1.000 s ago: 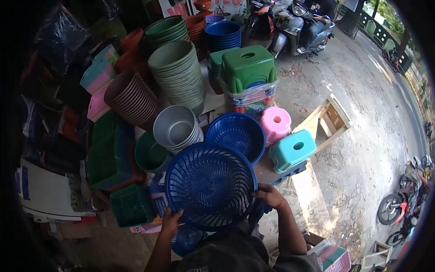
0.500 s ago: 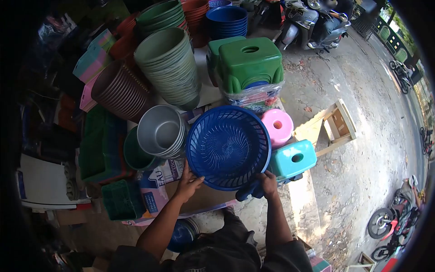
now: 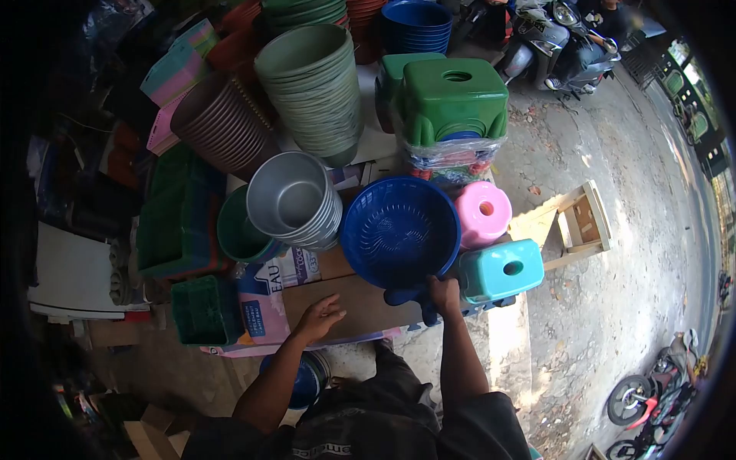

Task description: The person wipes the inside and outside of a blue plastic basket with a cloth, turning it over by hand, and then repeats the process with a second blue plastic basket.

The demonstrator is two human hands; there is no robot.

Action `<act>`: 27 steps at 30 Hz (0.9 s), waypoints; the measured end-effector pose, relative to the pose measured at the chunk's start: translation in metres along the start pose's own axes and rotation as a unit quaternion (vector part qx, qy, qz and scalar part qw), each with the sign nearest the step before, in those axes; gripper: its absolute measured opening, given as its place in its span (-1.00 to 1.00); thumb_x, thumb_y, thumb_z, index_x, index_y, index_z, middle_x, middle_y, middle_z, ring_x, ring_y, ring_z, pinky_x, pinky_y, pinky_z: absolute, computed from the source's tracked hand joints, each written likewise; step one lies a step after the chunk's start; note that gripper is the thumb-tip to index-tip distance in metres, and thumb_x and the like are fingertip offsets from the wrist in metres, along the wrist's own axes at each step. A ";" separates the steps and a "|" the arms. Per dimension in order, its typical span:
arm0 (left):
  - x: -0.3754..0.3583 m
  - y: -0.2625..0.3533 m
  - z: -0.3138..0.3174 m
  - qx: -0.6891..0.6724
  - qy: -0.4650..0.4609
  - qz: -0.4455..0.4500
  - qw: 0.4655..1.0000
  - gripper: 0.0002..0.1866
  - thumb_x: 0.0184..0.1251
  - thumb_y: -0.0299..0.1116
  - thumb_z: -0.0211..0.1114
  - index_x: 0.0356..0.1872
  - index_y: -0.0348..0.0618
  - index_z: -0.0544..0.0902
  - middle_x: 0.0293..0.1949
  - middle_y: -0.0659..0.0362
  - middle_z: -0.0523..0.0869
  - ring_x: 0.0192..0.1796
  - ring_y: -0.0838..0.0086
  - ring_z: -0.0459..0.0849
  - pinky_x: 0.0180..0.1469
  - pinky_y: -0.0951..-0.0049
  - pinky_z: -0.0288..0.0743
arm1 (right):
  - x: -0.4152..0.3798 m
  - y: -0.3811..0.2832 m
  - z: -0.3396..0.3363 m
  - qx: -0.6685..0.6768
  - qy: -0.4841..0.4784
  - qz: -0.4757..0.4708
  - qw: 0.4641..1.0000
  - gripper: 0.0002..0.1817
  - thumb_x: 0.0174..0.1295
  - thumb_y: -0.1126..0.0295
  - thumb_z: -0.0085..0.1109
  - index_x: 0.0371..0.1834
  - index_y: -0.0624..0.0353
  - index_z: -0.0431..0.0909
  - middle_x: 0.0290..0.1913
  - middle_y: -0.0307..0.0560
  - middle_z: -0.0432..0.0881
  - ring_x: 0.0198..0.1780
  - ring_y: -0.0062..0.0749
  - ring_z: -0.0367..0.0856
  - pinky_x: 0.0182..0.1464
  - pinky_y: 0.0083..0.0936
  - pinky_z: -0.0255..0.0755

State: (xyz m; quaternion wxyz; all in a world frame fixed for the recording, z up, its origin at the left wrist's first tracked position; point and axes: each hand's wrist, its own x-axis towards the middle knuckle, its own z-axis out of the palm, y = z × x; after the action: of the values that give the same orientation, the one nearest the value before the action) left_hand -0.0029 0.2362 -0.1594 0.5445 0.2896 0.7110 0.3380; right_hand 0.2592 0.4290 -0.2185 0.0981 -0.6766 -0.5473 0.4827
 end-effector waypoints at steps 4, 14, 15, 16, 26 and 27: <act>-0.032 -0.039 -0.003 0.007 0.038 -0.002 0.999 -0.33 0.19 -0.19 0.37 0.31 -0.21 0.38 0.07 -0.26 0.58 0.14 0.18 0.61 0.09 0.35 0.51 | -0.017 0.025 0.012 -0.222 -0.127 -0.153 0.955 -0.60 0.13 0.14 0.21 -0.13 0.26 0.64 -0.12 0.36 0.62 0.01 0.14 0.59 0.01 -0.18 0.46; -0.124 -0.257 0.015 0.263 0.094 0.112 0.953 -0.56 0.12 -0.30 0.30 0.08 -0.10 0.58 -0.05 -0.05 0.68 0.02 0.13 0.63 0.14 0.18 0.46 | -0.186 -0.018 0.185 -0.066 -0.613 -0.002 0.788 -0.40 0.22 -0.04 0.19 0.08 0.30 0.54 -0.08 -0.04 0.64 -0.07 -0.37 0.60 0.03 -0.47 0.44; -0.144 -0.280 0.011 0.318 0.117 0.197 0.920 -0.58 0.10 -0.29 0.28 0.05 -0.09 0.60 -0.10 -0.06 0.69 0.00 0.13 0.63 0.12 0.20 0.46 | -0.200 -0.018 0.205 -0.085 -0.698 0.065 0.708 -0.39 0.22 -0.04 0.20 0.13 0.27 0.51 -0.04 -0.05 0.62 -0.03 -0.37 0.58 0.07 -0.48 0.43; -0.179 -0.263 -0.004 0.269 0.117 0.071 0.953 -0.60 0.12 -0.26 0.20 0.02 -0.07 0.62 -0.15 -0.05 0.69 -0.08 0.11 0.64 0.07 0.17 0.48 | -0.218 -0.022 0.218 -0.213 -0.687 -0.020 0.694 -0.35 0.13 0.01 0.30 0.21 0.18 0.47 0.03 -0.04 0.58 0.06 -0.34 0.54 0.14 -0.44 0.41; -0.279 -0.479 0.023 0.356 -0.102 -0.337 0.866 -0.38 0.09 0.03 0.30 0.19 0.00 0.58 0.53 -0.07 -0.23 0.55 0.01 -0.40 0.36 -0.38 -0.47 | -0.269 0.084 0.356 -0.576 -0.554 -0.169 0.577 -0.25 -0.26 0.10 0.49 0.13 0.08 0.56 0.01 0.08 0.64 0.03 -0.18 0.61 0.11 -0.35 0.46; -0.270 -0.500 0.027 0.392 -0.117 -0.318 0.855 -0.38 0.09 0.02 0.30 0.20 0.02 0.56 0.53 -0.06 -0.24 0.55 0.02 -0.41 0.36 -0.38 -0.51 | -0.269 0.096 0.363 -0.608 -0.502 -0.173 0.590 -0.25 -0.27 0.11 0.49 0.12 0.07 0.56 0.00 0.09 0.64 0.02 -0.17 0.62 0.09 -0.34 0.48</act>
State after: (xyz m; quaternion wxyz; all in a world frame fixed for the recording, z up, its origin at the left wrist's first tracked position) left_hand 0.0659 -0.2716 -0.4063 0.5431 0.2740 0.7690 -0.1966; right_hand 0.0621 0.0239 -0.3220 -0.5450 -0.1215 -0.7827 0.2749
